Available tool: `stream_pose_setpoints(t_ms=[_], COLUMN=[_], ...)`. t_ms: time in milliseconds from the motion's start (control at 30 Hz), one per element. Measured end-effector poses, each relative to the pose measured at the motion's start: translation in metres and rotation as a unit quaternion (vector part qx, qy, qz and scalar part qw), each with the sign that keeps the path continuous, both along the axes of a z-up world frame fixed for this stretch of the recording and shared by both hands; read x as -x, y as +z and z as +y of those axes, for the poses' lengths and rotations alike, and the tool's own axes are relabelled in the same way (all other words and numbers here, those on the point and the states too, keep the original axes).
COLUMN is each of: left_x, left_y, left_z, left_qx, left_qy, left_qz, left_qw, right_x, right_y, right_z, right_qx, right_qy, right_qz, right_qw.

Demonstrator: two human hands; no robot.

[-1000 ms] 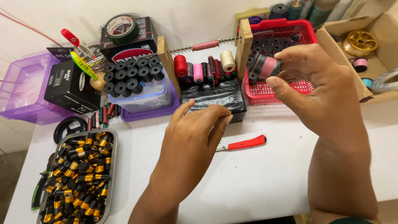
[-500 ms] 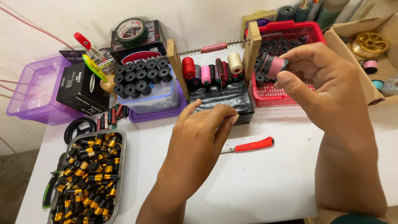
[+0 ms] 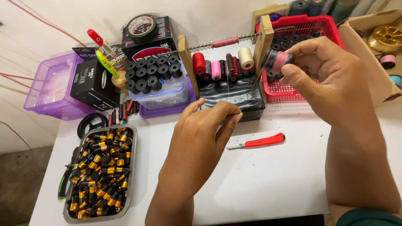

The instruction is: The person winds pink thread from a spool onto a small black bobbin by hand. They repeatedly wrap the thread around the bobbin, then use a red utility knife to cut the thread and place the bobbin on the table.

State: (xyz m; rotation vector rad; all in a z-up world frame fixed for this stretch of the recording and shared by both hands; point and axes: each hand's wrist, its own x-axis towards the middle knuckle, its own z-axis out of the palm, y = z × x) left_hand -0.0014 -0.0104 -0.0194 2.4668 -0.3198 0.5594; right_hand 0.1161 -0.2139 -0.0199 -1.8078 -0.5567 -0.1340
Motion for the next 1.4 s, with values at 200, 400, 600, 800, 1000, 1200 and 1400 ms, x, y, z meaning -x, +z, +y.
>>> stream_pose_setpoints(t_ms=[200,400,600,800,1000,1200,1400], left_x=[-0.001,-0.004,-0.008,-0.011,-0.006,-0.003,0.004], left_y=[-0.005,-0.01,-0.014,-0.02,-0.016,-0.013,-0.009], left_z=[-0.001,-0.002,-0.004,-0.006,-0.001,0.002,-0.001], left_qx=[-0.006,-0.009,-0.034,-0.044,-0.029,-0.029,-0.018], left_qy=[-0.003,0.0,-0.002,-0.008,0.004,0.023,0.036], left_qz=[0.001,0.013,0.0,-0.011,-0.016,-0.001,0.01], left_qw=[1.0,1.0,0.999,0.999,0.999,0.999,0.999], right_x=[0.006,0.015,0.022,0.026,0.025,0.026,0.027], right_y=[0.005,0.011,0.017,0.022,0.02,0.019,0.021], right_z=[-0.001,-0.011,-0.016,-0.016,-0.01,-0.01,-0.008], right_qx=[0.024,0.054,0.126,0.105,0.133,0.108,0.131], right_qy=[-0.007,-0.014,-0.03,-0.04,-0.021,-0.001,-0.012], right_qz=[-0.016,-0.034,-0.095,-0.092,-0.092,-0.08,-0.086], right_qw=[1.0,0.998,0.987,0.989,0.987,0.991,0.988])
